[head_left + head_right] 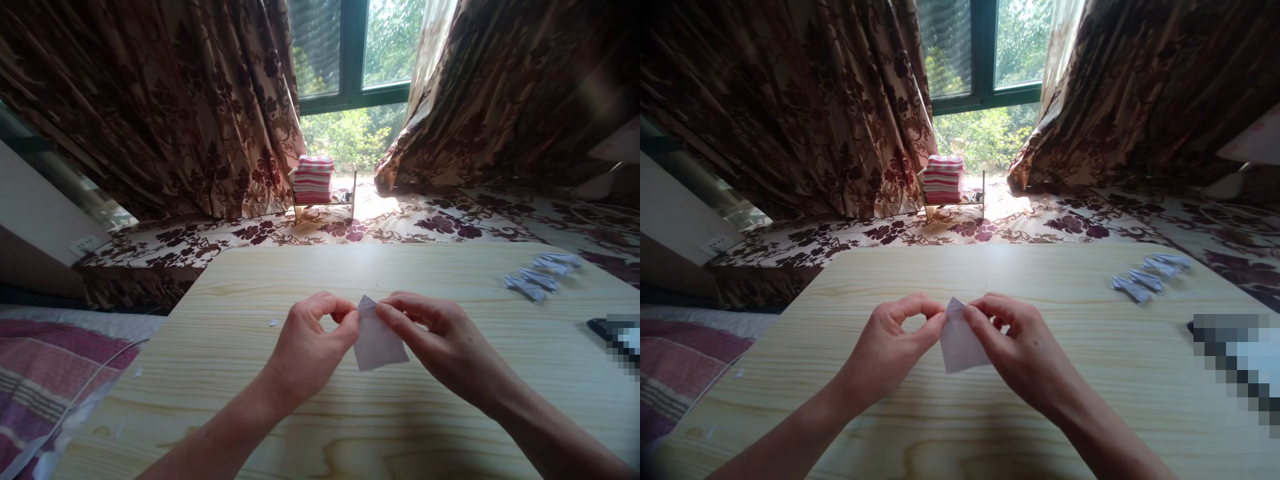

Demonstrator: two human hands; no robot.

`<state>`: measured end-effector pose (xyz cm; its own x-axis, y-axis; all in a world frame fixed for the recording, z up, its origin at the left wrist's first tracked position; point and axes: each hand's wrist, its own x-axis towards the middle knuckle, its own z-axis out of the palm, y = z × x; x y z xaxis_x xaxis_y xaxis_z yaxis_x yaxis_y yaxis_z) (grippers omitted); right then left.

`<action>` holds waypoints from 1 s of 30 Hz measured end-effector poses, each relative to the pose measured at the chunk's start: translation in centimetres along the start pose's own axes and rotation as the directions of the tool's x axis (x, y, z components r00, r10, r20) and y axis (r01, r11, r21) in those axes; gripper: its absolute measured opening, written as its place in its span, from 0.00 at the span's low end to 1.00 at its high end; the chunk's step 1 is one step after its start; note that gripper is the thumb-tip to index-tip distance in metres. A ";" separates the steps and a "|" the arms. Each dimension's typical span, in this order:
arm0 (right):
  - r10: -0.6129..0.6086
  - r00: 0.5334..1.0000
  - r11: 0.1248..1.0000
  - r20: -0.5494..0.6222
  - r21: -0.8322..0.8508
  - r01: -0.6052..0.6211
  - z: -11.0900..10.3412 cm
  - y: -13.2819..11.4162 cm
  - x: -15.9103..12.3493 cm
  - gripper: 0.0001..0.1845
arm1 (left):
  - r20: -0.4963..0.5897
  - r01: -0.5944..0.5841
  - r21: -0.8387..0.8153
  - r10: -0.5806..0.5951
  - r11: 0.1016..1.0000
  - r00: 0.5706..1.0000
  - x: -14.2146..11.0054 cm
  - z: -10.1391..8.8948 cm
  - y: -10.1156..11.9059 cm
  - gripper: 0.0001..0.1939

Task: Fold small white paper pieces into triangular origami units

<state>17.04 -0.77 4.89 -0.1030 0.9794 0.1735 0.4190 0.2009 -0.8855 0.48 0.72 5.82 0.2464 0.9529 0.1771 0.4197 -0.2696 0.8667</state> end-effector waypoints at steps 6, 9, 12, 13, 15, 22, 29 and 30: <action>-0.028 1.000 0.992 0.011 0.126 0.027 0.0 0.4 0.2 0.12 | 0.017 -0.045 0.035 0.044 0.998 0.999 -0.2 0.2 0.1 0.08; -0.001 0.999 0.983 0.052 0.182 -0.008 0.0 0.3 0.2 0.13 | 0.153 0.057 -0.090 -0.043 0.994 0.987 -0.1 -0.1 0.1 0.09; 0.027 0.995 0.976 0.093 0.214 -0.047 -0.1 0.1 0.0 0.14 | 0.243 0.080 -0.229 -0.023 0.970 0.970 0.0 -0.4 0.1 0.12; 0.028 0.994 0.975 0.108 0.218 -0.051 -0.2 0.0 0.0 0.14 | 0.242 0.074 -0.252 -0.011 0.965 0.970 0.0 -0.4 0.1 0.12; 0.024 0.989 0.976 0.145 0.212 -0.054 -0.3 -0.1 -0.1 0.15 | 0.216 0.055 -0.260 0.002 0.964 0.976 -0.1 -0.3 0.1 0.11; 0.098 0.990 0.983 0.104 0.145 -0.113 -1.2 0.7 0.7 0.21 | 0.152 0.246 -0.353 -0.203 0.903 0.967 -0.2 0.4 -0.2 0.12; 0.067 0.980 0.989 0.186 0.115 -0.090 -1.0 0.9 0.5 0.19 | 0.119 0.265 -0.403 -0.237 0.876 0.964 0.2 0.5 -0.6 0.12; 0.060 0.980 0.991 0.189 0.106 -0.081 -0.9 0.8 0.4 0.18 | 0.107 0.248 -0.397 -0.223 0.884 0.969 0.2 0.5 -0.6 0.12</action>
<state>18.14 -0.23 4.68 -0.2465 0.9685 0.0354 0.3282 0.1178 -0.9372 0.69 1.02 5.13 0.2381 0.9686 -0.0719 0.0851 0.0529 0.9950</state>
